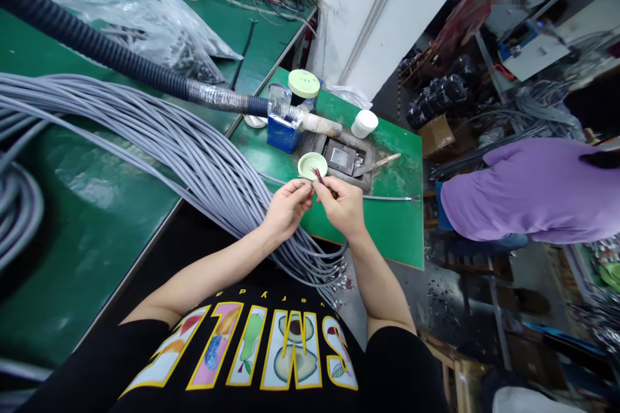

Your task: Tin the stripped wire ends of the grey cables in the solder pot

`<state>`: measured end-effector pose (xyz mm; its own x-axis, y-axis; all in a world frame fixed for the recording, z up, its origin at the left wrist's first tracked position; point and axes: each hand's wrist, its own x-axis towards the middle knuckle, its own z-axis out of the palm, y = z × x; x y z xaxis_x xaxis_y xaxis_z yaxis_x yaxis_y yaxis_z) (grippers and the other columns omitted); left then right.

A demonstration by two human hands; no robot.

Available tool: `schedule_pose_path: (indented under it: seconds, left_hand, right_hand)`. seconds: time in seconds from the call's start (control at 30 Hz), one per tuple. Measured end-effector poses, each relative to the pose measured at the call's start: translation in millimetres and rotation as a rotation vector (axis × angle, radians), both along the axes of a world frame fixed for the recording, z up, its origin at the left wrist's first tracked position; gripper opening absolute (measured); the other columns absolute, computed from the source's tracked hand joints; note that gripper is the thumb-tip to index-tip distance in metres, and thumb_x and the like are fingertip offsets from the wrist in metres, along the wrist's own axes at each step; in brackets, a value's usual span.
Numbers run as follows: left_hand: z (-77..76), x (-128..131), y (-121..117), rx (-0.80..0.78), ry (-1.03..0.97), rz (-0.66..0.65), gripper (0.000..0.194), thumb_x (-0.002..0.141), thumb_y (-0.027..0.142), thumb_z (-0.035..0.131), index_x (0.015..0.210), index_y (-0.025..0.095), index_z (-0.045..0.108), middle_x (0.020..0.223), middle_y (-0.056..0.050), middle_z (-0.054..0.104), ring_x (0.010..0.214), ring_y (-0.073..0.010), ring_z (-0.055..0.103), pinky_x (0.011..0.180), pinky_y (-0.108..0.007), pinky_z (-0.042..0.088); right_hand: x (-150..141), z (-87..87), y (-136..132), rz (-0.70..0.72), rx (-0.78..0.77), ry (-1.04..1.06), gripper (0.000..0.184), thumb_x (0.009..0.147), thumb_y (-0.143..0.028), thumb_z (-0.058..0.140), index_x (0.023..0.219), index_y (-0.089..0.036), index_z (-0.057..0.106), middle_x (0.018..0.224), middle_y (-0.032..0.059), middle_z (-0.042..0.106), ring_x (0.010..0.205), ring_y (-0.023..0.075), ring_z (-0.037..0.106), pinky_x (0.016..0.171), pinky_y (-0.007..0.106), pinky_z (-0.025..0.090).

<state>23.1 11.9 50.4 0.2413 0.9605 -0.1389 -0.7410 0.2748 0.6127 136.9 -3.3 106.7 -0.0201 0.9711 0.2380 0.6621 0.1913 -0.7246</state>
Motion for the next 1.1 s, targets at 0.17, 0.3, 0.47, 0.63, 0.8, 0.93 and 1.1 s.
schedule_pose_path:
  seconds: [0.17,0.3,0.47,0.63,0.8,0.93,1.1]
  left_hand:
    - [-4.1,0,-2,-0.027,0.048,-0.064,0.032,0.061,0.036,0.079,0.079,0.016,0.062,0.068,0.002,0.062,0.051,-0.0043,0.049,0.049,-0.018,0.037]
    - [-12.3,-21,-6,0.313,0.453,0.042,0.029,0.071,0.035,0.072,0.092,0.016,0.066,0.075,-0.001,0.066,0.061,-0.0101,0.056,0.058,-0.024,0.042]
    - [-31.4,-61,-1,0.924,1.179,0.432,0.009,0.084,0.024,0.059,0.085,0.019,0.067,0.075,-0.003,0.068,0.072,-0.0158,0.058,0.069,-0.032,0.041]
    - [-47.2,-68,6,1.160,1.429,0.468,0.007,0.086,0.020,0.056,0.088,0.020,0.063,0.080,-0.001,0.071,0.072,-0.0156,0.061,0.077,-0.035,0.039]
    - [-47.0,-65,5,1.153,1.459,0.472,0.007,0.086,0.020,0.055,0.088,0.020,0.062,0.079,-0.001,0.072,0.070,-0.0153,0.062,0.077,-0.035,0.039]
    - [-46.1,-66,5,1.160,1.458,0.477,0.007,0.086,0.019,0.056,0.088,0.020,0.062,0.077,-0.001,0.071,0.069,-0.0150,0.061,0.076,-0.035,0.039]
    - [-46.1,-67,5,1.161,1.447,0.472,0.007,0.086,0.019,0.056,0.089,0.020,0.062,0.078,-0.001,0.071,0.068,-0.0147,0.061,0.077,-0.035,0.040]
  right_hand:
    - [2,-4.1,11,-0.011,0.055,-0.049,0.028,0.085,-0.038,0.050,0.069,-0.019,0.063,0.059,0.0001,0.060,0.053,0.0126,0.051,0.055,0.024,0.039]
    - [16,-7.3,41,0.040,0.035,-0.151,0.032,0.083,-0.034,0.050,0.058,-0.016,0.059,0.053,-0.0010,0.056,0.051,0.0108,0.048,0.055,0.023,0.034]
    - [24,-12.7,83,0.095,-0.110,-0.419,0.029,0.079,-0.030,0.051,0.055,-0.015,0.061,0.051,-0.0007,0.055,0.054,0.0113,0.047,0.053,0.023,0.028]
    - [15,-18.4,110,0.151,-0.214,-0.648,0.023,0.076,-0.025,0.053,0.061,-0.016,0.068,0.058,0.0013,0.061,0.058,0.0138,0.051,0.053,0.026,0.025]
    - [9,-22.3,121,0.189,-0.274,-0.783,0.023,0.077,-0.026,0.052,0.066,-0.017,0.071,0.068,0.0060,0.068,0.062,0.0172,0.057,0.053,0.028,0.027]
    - [7,-24.3,123,0.168,-0.267,-0.854,0.022,0.076,-0.025,0.052,0.071,-0.017,0.072,0.078,0.0097,0.071,0.069,0.0209,0.059,0.056,0.029,0.029]
    - [17,-13.4,118,0.165,-0.195,-0.793,0.025,0.077,-0.025,0.050,0.072,-0.015,0.072,0.072,0.0073,0.069,0.066,0.0181,0.056,0.055,0.028,0.025]
